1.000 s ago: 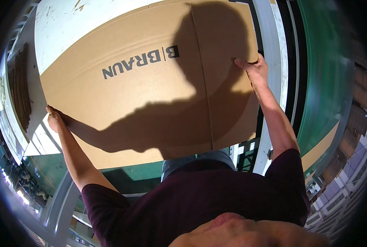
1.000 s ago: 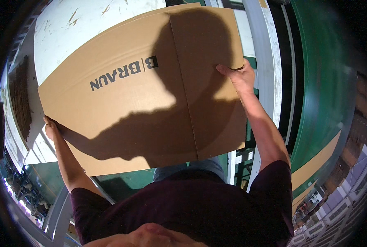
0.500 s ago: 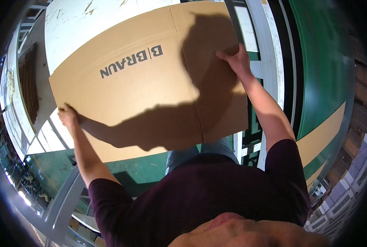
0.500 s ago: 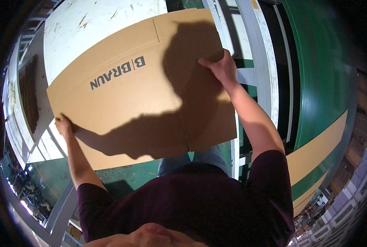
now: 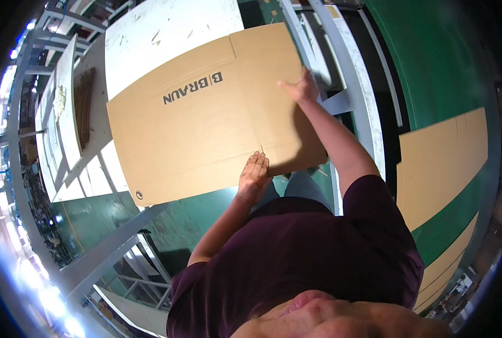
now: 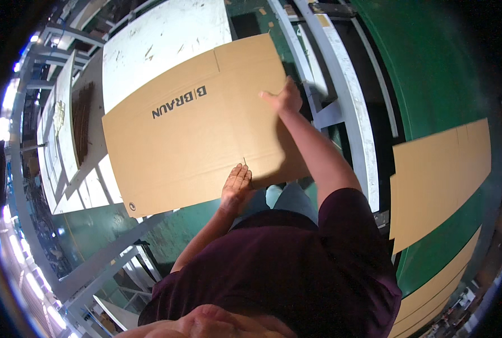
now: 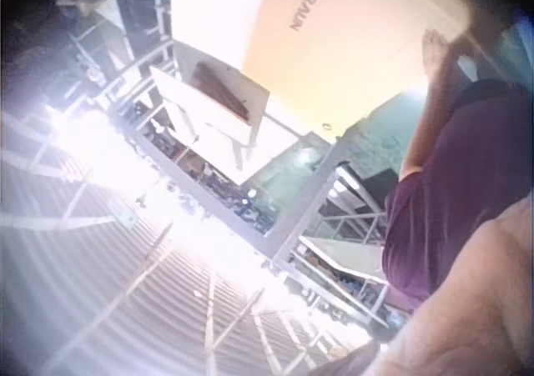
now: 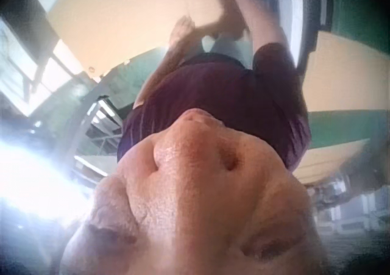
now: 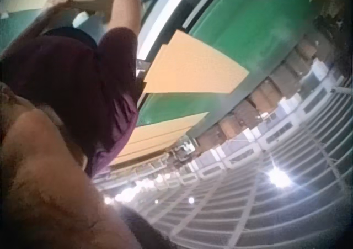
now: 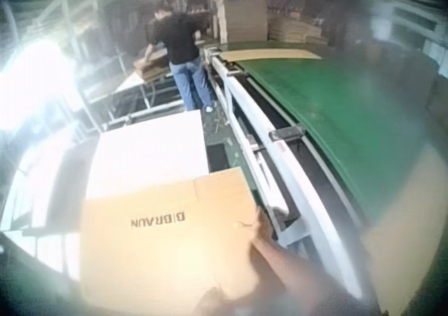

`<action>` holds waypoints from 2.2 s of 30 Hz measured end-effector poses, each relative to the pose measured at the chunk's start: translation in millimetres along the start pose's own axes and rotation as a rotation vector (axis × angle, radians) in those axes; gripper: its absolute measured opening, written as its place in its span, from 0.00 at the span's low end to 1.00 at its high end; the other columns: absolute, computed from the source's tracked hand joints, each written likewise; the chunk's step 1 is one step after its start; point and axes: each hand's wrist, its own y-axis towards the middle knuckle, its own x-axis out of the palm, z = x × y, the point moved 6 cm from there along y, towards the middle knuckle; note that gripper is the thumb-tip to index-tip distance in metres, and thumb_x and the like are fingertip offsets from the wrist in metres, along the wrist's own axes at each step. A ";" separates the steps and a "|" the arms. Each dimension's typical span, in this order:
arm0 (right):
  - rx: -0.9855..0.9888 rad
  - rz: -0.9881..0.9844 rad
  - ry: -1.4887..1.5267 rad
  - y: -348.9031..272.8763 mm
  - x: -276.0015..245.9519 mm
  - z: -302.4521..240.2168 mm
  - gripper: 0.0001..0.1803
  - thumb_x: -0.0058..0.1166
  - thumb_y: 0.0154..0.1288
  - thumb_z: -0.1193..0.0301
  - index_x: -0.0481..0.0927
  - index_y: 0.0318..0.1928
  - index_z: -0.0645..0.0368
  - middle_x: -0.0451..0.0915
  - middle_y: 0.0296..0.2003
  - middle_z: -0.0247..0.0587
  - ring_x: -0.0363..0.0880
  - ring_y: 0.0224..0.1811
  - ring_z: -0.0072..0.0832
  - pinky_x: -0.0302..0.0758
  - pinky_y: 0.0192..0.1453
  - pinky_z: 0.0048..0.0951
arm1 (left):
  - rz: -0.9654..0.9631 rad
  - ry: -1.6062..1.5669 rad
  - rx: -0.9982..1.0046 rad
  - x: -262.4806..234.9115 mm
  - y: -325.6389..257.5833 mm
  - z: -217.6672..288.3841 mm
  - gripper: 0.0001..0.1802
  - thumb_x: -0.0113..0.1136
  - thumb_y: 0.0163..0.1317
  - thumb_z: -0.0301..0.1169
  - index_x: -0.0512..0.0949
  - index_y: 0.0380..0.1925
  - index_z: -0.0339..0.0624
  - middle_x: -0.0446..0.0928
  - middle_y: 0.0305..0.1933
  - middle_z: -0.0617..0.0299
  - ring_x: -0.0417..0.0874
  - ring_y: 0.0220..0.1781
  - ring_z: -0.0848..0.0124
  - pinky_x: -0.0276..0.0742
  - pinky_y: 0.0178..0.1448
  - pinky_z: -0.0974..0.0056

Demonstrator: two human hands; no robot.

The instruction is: The person repeatedly folds flat cardboard pieces along pre-scored lines on a workbench. They align the cardboard, press down the folds to crease them, and then move the folded pieces aside.

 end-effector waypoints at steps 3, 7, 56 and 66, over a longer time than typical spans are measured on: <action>-0.005 -0.130 0.131 -27.7 6.1 36.6 0.54 0.71 0.37 0.49 0.62 0.63 0.60 0.70 0.56 0.56 0.70 0.58 0.47 0.70 0.59 0.42 | 0.047 0.097 0.094 -7.7 7.2 4.2 0.30 0.68 0.42 0.34 0.74 0.47 0.31 0.74 0.54 0.45 0.72 0.59 0.50 0.66 0.65 0.51; -0.219 0.220 0.182 -102.7 -79.6 106.4 0.35 0.66 0.46 0.63 0.69 0.57 0.58 0.74 0.51 0.53 0.72 0.53 0.50 0.69 0.58 0.44 | -0.068 0.147 0.113 -4.1 4.2 6.5 0.30 0.69 0.44 0.36 0.73 0.48 0.34 0.72 0.55 0.47 0.69 0.61 0.50 0.65 0.65 0.52; 0.200 -0.070 1.429 9.2 -176.7 8.9 0.12 0.57 0.57 0.74 0.75 0.43 0.61 0.77 0.35 0.38 0.77 0.31 0.28 0.76 0.33 0.26 | -0.143 0.147 0.057 -14.1 -5.7 -9.8 0.32 0.66 0.46 0.38 0.70 0.52 0.34 0.67 0.60 0.47 0.65 0.65 0.51 0.62 0.68 0.52; 0.433 -0.462 1.522 -247.1 -38.2 -44.8 0.20 0.50 0.64 0.74 0.70 0.57 0.58 0.74 0.51 0.40 0.72 0.57 0.33 0.70 0.61 0.42 | -0.078 0.195 -0.054 8.3 -23.3 -25.1 0.27 0.62 0.54 0.42 0.72 0.51 0.39 0.75 0.51 0.49 0.74 0.55 0.51 0.69 0.58 0.51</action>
